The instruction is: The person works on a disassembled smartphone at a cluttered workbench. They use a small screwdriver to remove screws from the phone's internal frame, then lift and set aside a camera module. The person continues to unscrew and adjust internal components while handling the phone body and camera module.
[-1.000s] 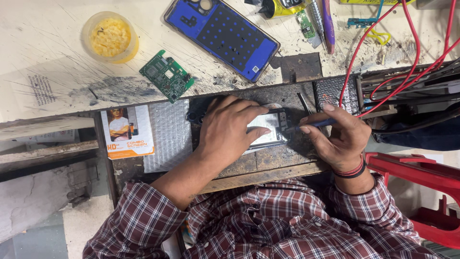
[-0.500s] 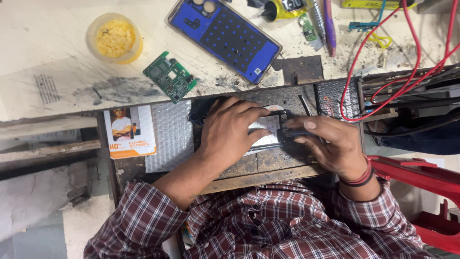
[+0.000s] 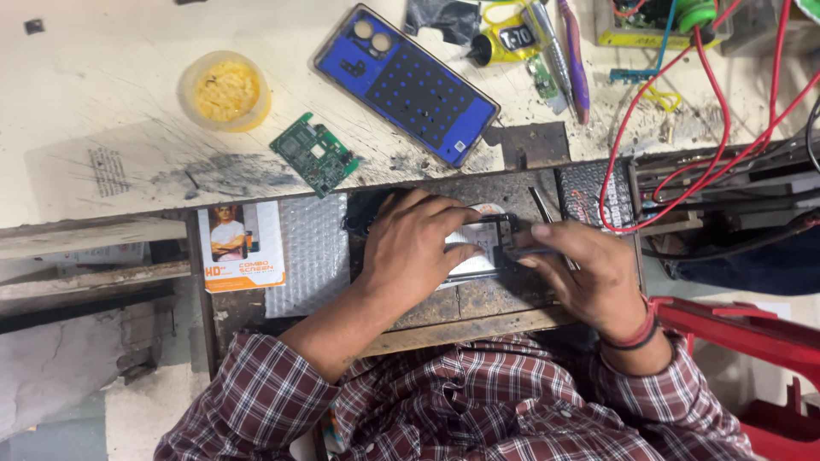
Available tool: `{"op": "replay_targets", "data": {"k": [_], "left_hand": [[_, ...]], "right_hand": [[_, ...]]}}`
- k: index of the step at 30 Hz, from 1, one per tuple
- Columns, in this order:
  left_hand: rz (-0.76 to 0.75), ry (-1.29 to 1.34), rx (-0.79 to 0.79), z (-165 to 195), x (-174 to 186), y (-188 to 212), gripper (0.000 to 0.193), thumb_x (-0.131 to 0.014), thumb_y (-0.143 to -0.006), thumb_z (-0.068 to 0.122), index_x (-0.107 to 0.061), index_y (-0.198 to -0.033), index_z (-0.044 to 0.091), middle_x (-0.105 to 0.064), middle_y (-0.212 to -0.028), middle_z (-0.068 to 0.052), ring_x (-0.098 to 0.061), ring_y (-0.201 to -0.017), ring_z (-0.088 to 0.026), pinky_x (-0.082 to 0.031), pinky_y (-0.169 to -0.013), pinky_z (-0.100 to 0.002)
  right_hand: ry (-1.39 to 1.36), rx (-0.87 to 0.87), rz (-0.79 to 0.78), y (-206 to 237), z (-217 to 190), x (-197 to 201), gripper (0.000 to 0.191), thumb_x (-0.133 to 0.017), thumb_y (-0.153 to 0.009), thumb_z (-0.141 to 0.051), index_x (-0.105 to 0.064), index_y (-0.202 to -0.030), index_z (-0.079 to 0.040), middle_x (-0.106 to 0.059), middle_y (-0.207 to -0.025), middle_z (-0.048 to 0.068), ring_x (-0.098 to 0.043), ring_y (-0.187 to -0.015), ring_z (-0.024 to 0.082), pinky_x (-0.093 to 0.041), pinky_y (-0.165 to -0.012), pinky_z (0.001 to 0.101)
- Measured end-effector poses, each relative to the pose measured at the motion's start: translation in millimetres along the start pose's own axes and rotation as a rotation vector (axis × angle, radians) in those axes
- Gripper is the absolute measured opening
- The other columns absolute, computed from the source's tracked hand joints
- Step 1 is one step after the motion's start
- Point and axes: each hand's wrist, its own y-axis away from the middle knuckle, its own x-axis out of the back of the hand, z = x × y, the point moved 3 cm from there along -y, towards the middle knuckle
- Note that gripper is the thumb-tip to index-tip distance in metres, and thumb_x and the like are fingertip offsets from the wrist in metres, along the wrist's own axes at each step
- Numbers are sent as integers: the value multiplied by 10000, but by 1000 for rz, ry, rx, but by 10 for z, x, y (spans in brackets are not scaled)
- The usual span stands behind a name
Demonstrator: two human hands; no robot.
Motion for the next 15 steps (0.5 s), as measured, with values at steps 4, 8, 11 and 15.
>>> {"op": "replay_targets", "data": {"k": [4,8,11,15], "left_hand": [[16,-3,-1,11,21,12,442,-834,-769,380,-761,-1125,130,-741,-1169,-29,-640,-1098,-219,-460,-989,-454],[7,1,16,17,26,16,427,-835,-758,387,-766,-1102,145,-744,-1167,-13,-639,-1110,-218,-453,-1010,-461],[27,11,-1,24,52,14,424,-836,-762,367,-768,-1122,154,-740,-1173,-22,-638,-1119,-222,-450,-1015,-459],[32,12,0,41,72,3,422,-837,-750,372,-771,-1110,162,-744,-1162,-12,-635,-1122,-232,-432,-1014,-485]], "right_hand": [[-19,1,5,2,-32,-22,495,-779,-884,24,-544,-1306,-85,-767,-1046,133,-796,-955,279,-647,-801,340],[53,-72,25,-16,-37,-34,537,-811,-862,-26,-527,-1315,-73,-765,-1048,131,-791,-928,271,-620,-760,327],[-21,-70,-26,-41,-52,-49,498,-770,-903,7,-522,-1321,-99,-774,-1097,118,-797,-990,270,-636,-808,326],[79,-95,10,-33,-90,-9,524,-795,-854,-1,-540,-1303,-94,-765,-1079,131,-785,-976,278,-621,-779,342]]}}
